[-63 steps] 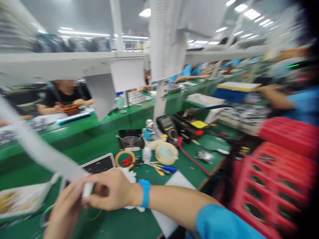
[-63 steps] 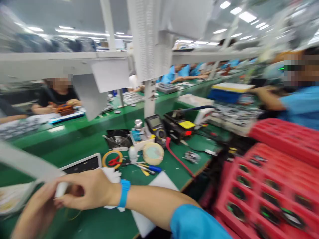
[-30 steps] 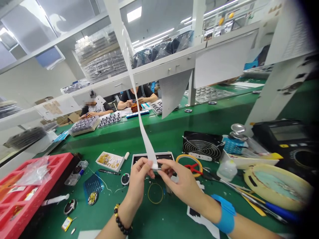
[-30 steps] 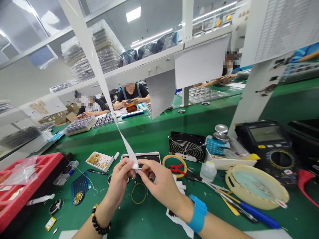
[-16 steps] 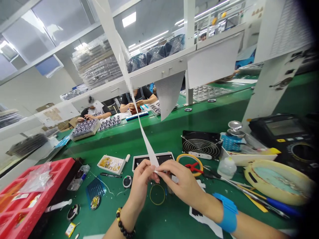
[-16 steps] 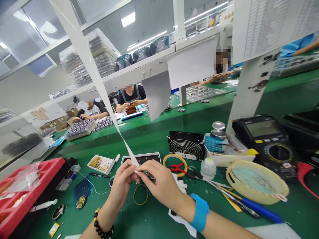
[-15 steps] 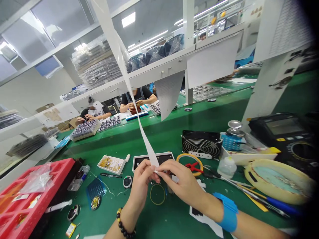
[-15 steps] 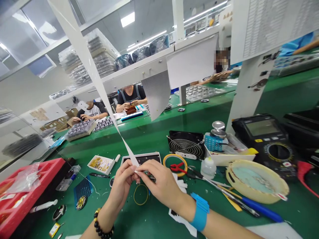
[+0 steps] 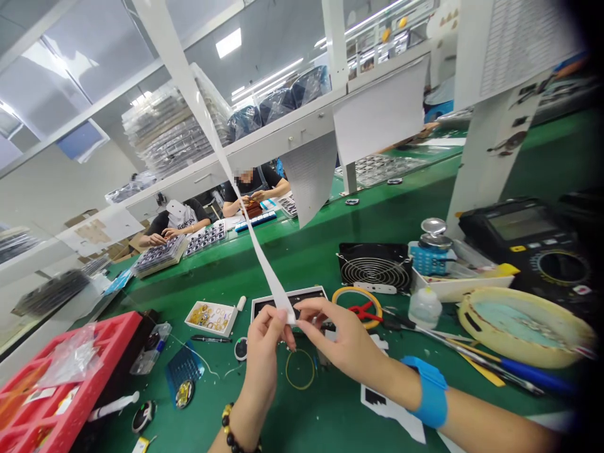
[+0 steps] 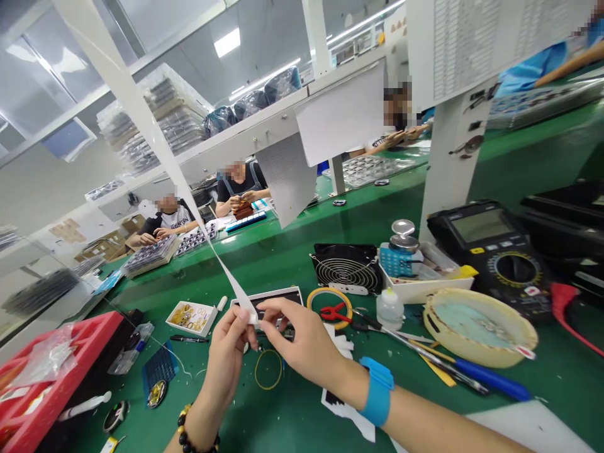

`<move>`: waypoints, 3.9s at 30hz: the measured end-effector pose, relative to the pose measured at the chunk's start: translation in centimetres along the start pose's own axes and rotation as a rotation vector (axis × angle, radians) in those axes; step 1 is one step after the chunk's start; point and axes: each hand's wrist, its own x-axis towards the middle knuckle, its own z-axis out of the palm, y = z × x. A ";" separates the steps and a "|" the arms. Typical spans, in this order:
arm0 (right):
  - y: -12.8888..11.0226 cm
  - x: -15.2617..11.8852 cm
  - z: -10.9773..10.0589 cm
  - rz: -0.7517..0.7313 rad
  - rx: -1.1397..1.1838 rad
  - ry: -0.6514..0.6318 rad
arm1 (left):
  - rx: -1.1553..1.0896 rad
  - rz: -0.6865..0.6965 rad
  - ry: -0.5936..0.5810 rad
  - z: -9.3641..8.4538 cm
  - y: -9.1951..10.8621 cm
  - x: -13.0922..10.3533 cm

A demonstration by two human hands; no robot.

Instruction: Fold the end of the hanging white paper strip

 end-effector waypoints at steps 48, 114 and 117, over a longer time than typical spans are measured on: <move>-0.8 -0.2 -0.2 -0.021 -0.068 -0.088 | 0.646 0.533 0.000 -0.3 -0.7 -1.6; 1.4 1.3 -0.5 0.334 0.092 -0.132 | 0.272 -0.124 -0.170 0.2 -1.5 0.9; 1.3 1.2 -0.6 0.337 0.091 -0.135 | 0.243 -0.127 -0.148 0.1 -1.5 1.0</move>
